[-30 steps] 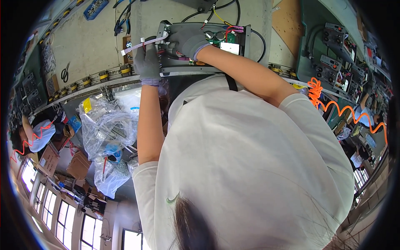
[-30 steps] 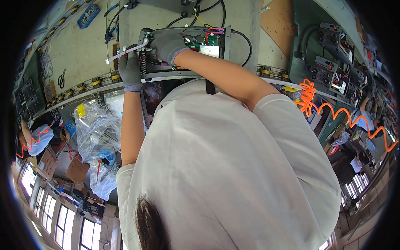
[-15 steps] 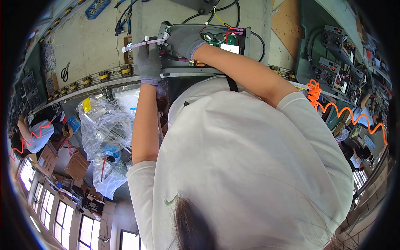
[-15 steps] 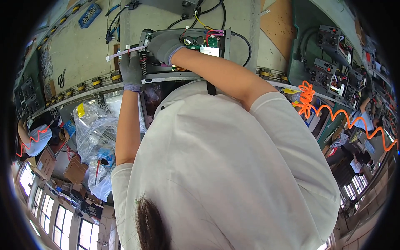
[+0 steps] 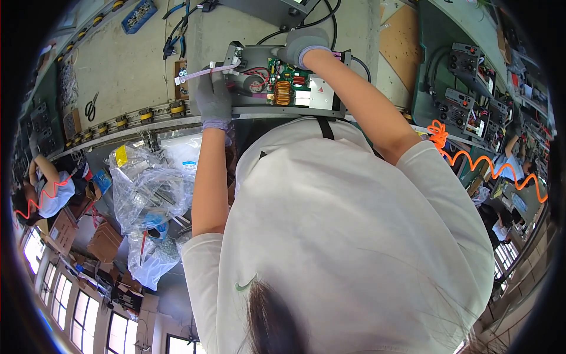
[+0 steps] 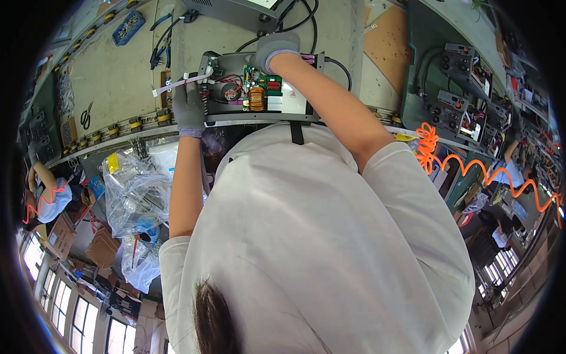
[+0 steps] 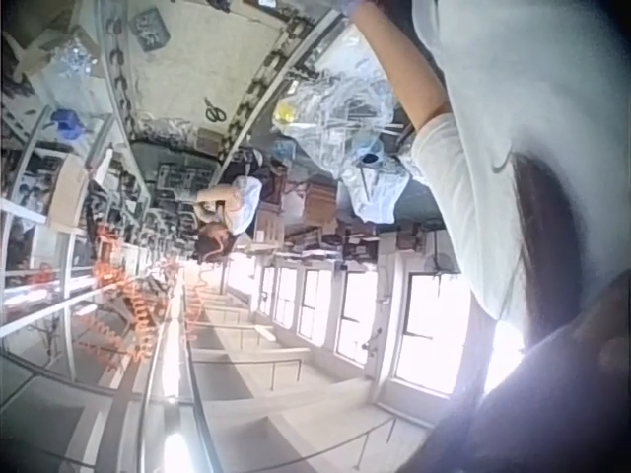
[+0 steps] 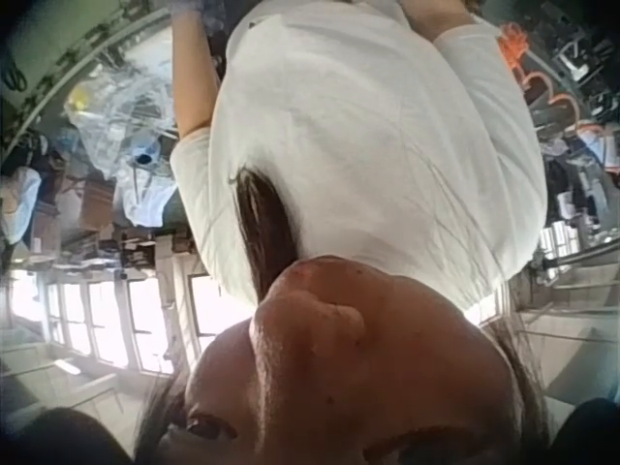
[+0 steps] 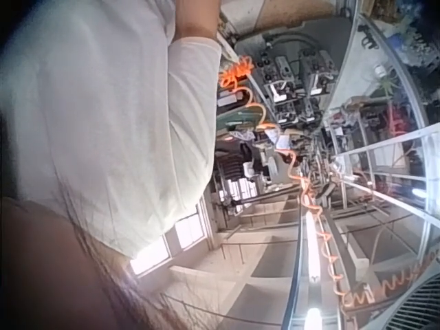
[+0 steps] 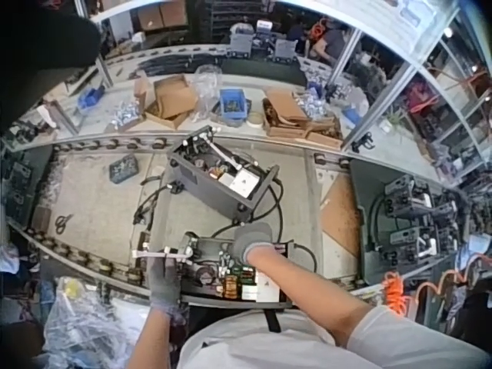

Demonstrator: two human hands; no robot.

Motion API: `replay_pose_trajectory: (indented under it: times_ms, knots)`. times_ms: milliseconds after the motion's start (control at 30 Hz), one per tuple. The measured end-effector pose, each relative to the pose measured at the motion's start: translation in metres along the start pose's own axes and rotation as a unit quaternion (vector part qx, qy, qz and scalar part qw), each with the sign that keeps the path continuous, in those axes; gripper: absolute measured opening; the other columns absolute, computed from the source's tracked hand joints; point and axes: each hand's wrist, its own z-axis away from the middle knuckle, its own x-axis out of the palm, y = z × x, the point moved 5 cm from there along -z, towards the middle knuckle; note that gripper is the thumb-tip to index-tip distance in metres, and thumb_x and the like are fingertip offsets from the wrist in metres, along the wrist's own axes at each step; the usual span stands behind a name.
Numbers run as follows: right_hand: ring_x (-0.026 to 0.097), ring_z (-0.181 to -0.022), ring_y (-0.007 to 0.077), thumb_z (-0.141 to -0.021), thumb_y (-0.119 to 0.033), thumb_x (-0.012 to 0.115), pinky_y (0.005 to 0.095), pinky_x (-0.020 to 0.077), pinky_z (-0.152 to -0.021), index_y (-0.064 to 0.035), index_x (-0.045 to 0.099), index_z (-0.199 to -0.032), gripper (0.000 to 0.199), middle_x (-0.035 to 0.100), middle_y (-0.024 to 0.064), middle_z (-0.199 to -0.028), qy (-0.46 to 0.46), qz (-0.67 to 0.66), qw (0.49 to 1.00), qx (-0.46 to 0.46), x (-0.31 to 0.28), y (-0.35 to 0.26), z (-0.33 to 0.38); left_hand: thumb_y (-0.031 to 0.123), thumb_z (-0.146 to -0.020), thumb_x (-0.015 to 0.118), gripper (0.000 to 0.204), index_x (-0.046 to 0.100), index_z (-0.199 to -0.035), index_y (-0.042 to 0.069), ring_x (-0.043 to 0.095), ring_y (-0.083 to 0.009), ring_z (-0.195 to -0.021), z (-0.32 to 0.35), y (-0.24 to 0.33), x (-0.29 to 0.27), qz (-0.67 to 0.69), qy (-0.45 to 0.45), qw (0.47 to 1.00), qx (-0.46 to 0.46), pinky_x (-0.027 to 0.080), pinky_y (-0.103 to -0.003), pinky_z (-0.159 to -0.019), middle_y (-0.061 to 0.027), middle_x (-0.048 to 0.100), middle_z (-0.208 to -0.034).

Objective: The recorder is assembling internal components and wiring of a solar inverter unit.

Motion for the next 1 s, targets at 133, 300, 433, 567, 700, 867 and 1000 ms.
replay_pose_trajectory:
  times_ms: [133,300,433,567,700,867,1000]
  knots:
    - [0.069,-0.108,0.0266,-0.089,-0.050,0.056,0.0415,0.0523,-0.092,-0.0158,0.074,-0.117,0.048,0.072,0.0106,-0.118,-0.008,-0.126,0.991,-0.045,0.017,-0.012,-0.009,0.031,-0.101,0.051,0.035,0.063,-0.103,-0.001,0.063,-0.0408,-0.076,-0.002,-0.002,0.004,-0.001,-0.020,0.999,-0.028,0.047,-0.048,-0.068,-0.0240,0.065,-0.084]
    - [0.068,-0.107,0.0268,-0.094,-0.044,0.058,0.0391,0.0496,-0.097,-0.0178,0.070,-0.122,0.040,0.073,0.0085,-0.115,0.042,-0.320,0.929,-0.183,0.017,-0.028,0.011,0.030,-0.101,0.053,0.033,0.064,-0.103,-0.001,0.064,-0.0296,-0.072,0.003,-0.003,0.000,0.048,-0.006,0.999,-0.010,0.048,-0.041,-0.065,-0.0179,0.066,-0.081]
    - [0.062,-0.088,0.0137,-0.097,-0.021,0.061,0.0310,0.0497,-0.082,-0.0014,0.064,-0.120,0.030,0.069,0.0076,-0.096,0.023,-0.462,0.824,-0.328,0.017,-0.024,0.062,0.029,-0.101,0.055,0.032,0.066,-0.106,-0.001,0.063,-0.0207,-0.071,0.013,0.002,-0.005,0.118,0.004,0.993,-0.031,0.049,-0.037,-0.064,-0.0119,0.067,-0.080]
    - [0.055,-0.078,0.0102,-0.097,-0.014,0.057,0.0284,0.0476,-0.074,0.0018,0.061,-0.121,0.029,0.060,0.0033,-0.084,-0.116,-0.653,0.691,-0.287,0.037,-0.011,0.071,0.023,-0.102,0.052,0.036,0.068,-0.116,-0.005,0.060,-0.0169,-0.082,0.025,0.026,-0.010,0.121,0.012,0.993,-0.001,0.049,-0.031,-0.076,-0.0106,0.070,-0.094]
    - [0.052,-0.071,0.0087,-0.094,-0.015,0.060,0.0284,0.0457,-0.065,-0.0039,0.064,-0.122,0.030,0.058,0.0014,-0.079,-0.079,-0.686,0.700,-0.181,0.041,-0.022,0.069,0.024,-0.098,0.057,0.031,0.070,-0.108,-0.003,0.062,-0.0183,-0.079,0.035,0.025,-0.014,0.220,0.068,0.973,0.033,0.048,-0.030,-0.072,-0.0102,0.069,-0.091]
    - [0.068,-0.084,0.0168,-0.088,-0.026,0.065,0.0312,0.0549,-0.077,-0.0158,0.067,-0.123,0.036,0.072,0.0066,-0.094,0.078,-0.423,0.872,-0.235,0.004,-0.049,0.082,0.025,-0.096,0.058,0.031,0.070,-0.106,-0.001,0.063,-0.0228,-0.089,0.044,0.027,-0.015,0.193,0.047,0.980,0.011,0.048,-0.035,-0.082,-0.0120,0.069,-0.097]
    - [0.071,-0.090,0.0241,-0.087,-0.036,0.067,0.0359,0.0561,-0.080,-0.0198,0.067,-0.122,0.039,0.073,0.0068,-0.102,0.132,-0.329,0.904,-0.241,0.007,-0.060,0.076,0.026,-0.097,0.057,0.031,0.071,-0.106,0.000,0.063,-0.0230,-0.092,0.043,0.035,-0.017,0.112,0.017,0.992,0.059,0.048,-0.037,-0.084,-0.0136,0.069,-0.100]
